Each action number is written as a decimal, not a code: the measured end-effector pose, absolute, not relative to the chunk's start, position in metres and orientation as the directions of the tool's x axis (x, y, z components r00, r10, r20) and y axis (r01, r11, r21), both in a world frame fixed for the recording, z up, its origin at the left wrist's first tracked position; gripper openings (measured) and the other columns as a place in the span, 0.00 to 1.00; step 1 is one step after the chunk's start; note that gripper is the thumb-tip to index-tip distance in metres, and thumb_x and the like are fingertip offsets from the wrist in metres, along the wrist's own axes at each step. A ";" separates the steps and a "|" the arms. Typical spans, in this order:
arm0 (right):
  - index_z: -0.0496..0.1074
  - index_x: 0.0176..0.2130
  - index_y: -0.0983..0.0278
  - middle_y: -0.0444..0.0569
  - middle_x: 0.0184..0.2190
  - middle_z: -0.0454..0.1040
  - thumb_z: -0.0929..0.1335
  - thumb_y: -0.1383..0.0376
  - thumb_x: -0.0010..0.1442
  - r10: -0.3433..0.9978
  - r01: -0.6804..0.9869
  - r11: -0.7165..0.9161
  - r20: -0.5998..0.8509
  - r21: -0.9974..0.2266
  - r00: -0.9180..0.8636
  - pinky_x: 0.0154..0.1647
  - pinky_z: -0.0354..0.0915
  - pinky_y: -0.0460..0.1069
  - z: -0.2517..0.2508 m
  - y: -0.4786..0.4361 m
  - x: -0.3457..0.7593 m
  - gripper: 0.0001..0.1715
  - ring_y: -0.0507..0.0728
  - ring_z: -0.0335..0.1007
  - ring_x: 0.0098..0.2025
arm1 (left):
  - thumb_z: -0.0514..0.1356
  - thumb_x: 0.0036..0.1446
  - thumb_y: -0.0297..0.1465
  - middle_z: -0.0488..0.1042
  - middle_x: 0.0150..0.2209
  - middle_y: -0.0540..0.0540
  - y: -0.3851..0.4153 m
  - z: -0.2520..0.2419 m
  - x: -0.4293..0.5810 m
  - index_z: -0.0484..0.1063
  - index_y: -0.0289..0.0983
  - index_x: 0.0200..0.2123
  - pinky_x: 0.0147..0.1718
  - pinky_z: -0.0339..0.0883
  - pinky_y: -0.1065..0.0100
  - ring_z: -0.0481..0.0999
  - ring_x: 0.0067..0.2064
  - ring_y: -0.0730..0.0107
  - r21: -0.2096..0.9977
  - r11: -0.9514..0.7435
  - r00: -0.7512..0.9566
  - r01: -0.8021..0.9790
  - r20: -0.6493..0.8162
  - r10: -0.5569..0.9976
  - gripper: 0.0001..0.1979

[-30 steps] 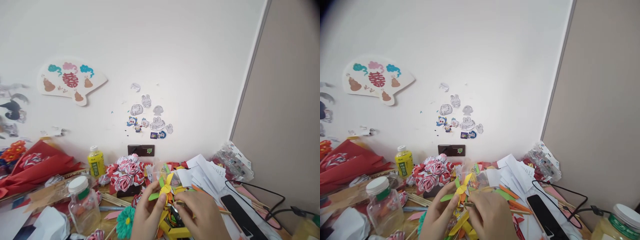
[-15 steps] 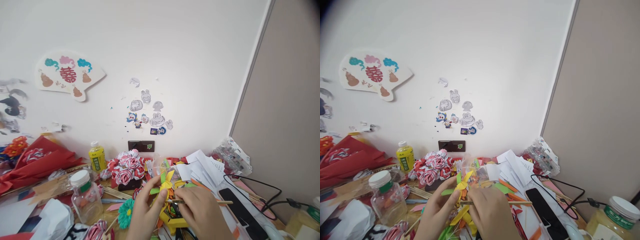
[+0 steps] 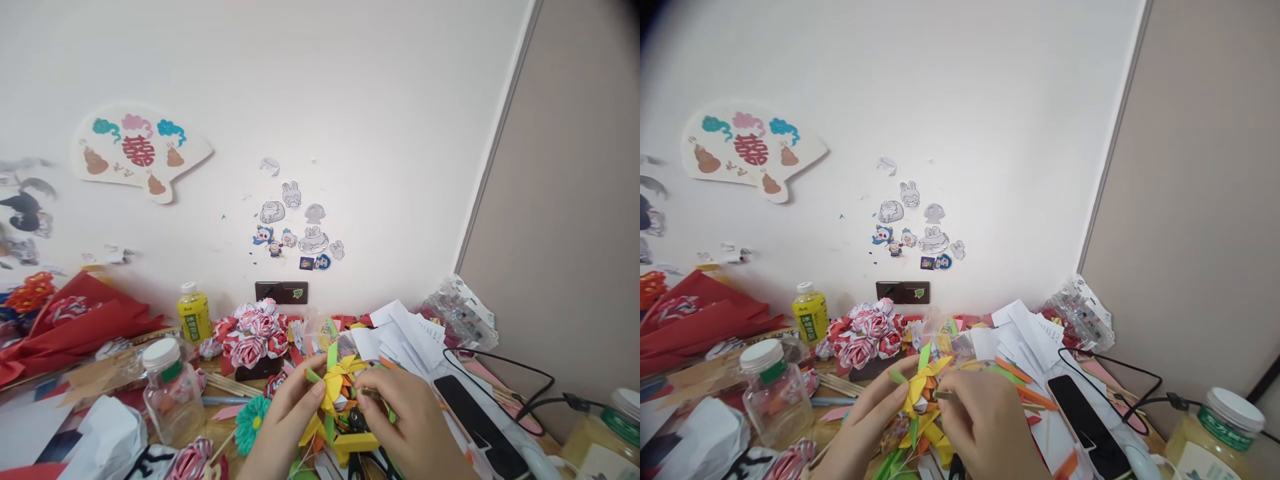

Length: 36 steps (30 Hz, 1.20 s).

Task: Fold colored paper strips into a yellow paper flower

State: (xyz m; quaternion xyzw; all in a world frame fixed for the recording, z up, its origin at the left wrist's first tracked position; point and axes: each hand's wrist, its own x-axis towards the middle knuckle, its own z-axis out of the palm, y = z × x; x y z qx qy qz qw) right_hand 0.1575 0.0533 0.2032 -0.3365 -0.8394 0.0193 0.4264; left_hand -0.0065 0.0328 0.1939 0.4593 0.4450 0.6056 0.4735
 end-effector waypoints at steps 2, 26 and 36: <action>0.68 0.33 0.61 0.41 0.22 0.73 0.60 0.65 0.60 0.562 0.538 0.782 0.729 -0.315 -0.390 0.24 0.56 0.44 0.203 0.053 0.159 0.08 0.50 0.66 0.21 | 0.63 0.45 0.43 0.79 0.42 0.44 0.031 0.196 -0.006 0.75 0.39 0.42 0.44 0.69 0.65 0.74 0.47 0.55 0.978 -0.145 -0.128 -0.151 0.126 0.984 0.21; 0.67 0.30 0.61 0.41 0.21 0.72 0.57 0.69 0.62 0.503 0.565 0.809 0.692 -0.165 -0.518 0.24 0.55 0.44 0.208 0.043 0.165 0.13 0.51 0.67 0.23 | 0.59 0.47 0.48 0.78 0.29 0.48 0.029 0.200 -0.007 0.77 0.39 0.28 0.34 0.69 0.70 0.74 0.34 0.62 0.979 -0.186 -0.033 0.080 0.189 0.981 0.18; 0.67 0.32 0.61 0.42 0.21 0.72 0.57 0.70 0.60 0.425 0.600 0.796 0.780 -0.081 -0.458 0.25 0.55 0.45 0.202 0.043 0.161 0.13 0.52 0.68 0.23 | 0.59 0.48 0.47 0.74 0.24 0.50 0.027 0.201 -0.008 0.73 0.38 0.22 0.29 0.66 0.73 0.71 0.30 0.66 0.983 -0.138 -0.093 0.121 0.150 0.984 0.17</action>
